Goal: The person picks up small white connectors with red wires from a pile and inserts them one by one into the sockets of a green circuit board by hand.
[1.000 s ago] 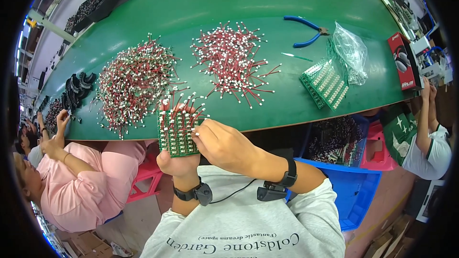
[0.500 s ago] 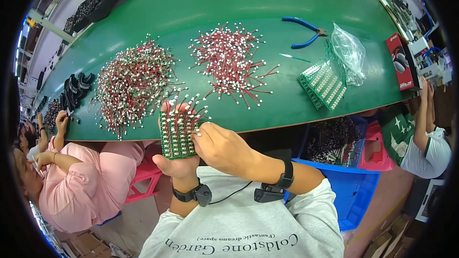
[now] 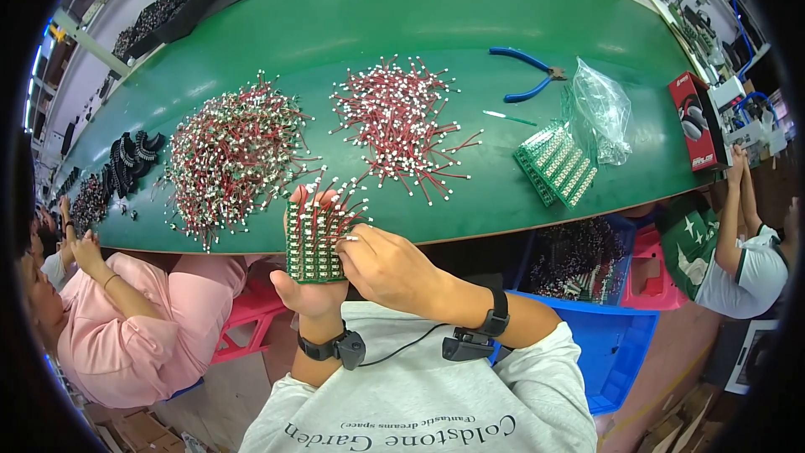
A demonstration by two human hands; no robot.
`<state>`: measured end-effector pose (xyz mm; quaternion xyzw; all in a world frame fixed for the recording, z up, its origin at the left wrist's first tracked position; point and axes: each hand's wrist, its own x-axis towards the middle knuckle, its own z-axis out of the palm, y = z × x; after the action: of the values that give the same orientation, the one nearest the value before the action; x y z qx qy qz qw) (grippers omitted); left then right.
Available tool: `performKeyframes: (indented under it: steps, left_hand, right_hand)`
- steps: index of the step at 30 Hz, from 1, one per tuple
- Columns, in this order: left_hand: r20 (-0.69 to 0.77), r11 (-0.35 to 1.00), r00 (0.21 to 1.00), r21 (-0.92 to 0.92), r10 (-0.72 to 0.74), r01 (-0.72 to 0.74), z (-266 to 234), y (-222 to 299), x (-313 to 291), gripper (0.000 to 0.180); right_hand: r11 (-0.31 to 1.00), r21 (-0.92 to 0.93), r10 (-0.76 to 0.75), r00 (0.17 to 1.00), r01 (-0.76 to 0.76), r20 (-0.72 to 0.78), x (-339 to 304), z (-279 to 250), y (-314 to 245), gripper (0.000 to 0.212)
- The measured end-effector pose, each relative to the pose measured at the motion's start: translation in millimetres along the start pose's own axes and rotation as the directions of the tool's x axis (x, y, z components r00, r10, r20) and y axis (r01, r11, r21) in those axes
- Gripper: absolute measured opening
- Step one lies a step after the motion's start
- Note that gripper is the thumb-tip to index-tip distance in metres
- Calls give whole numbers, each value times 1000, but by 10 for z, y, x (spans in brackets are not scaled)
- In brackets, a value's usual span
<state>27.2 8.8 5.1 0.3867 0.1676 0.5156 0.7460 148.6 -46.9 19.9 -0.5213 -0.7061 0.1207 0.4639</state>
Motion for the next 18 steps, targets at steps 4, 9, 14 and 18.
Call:
performKeyframes:
  steps: [4, 9, 14, 18]
  left_hand:
    - [13, 999, 1000, 40, 7, -8, -13, -7, -2, 121]
    - [44, 989, 998, 143, 38, -44, -25, -20, 2, 114]
    - [30, 997, 999, 81, 12, -14, -3, 10, -13, 117]
    - [18, 999, 999, 12, -33, 33, -1, -20, -45, 120]
  right_hand:
    - [988, -150, -34, 999, 37, 20, -32, 59, 6, 18]
    - [959, -277, -47, 997, 63, 65, -84, 117, 26, 20]
    - [966, -256, -25, 999, 32, 32, -71, 59, 8, 21]
    - [969, -245, -22, 1000, 23, 6, -41, 30, 24, 18]
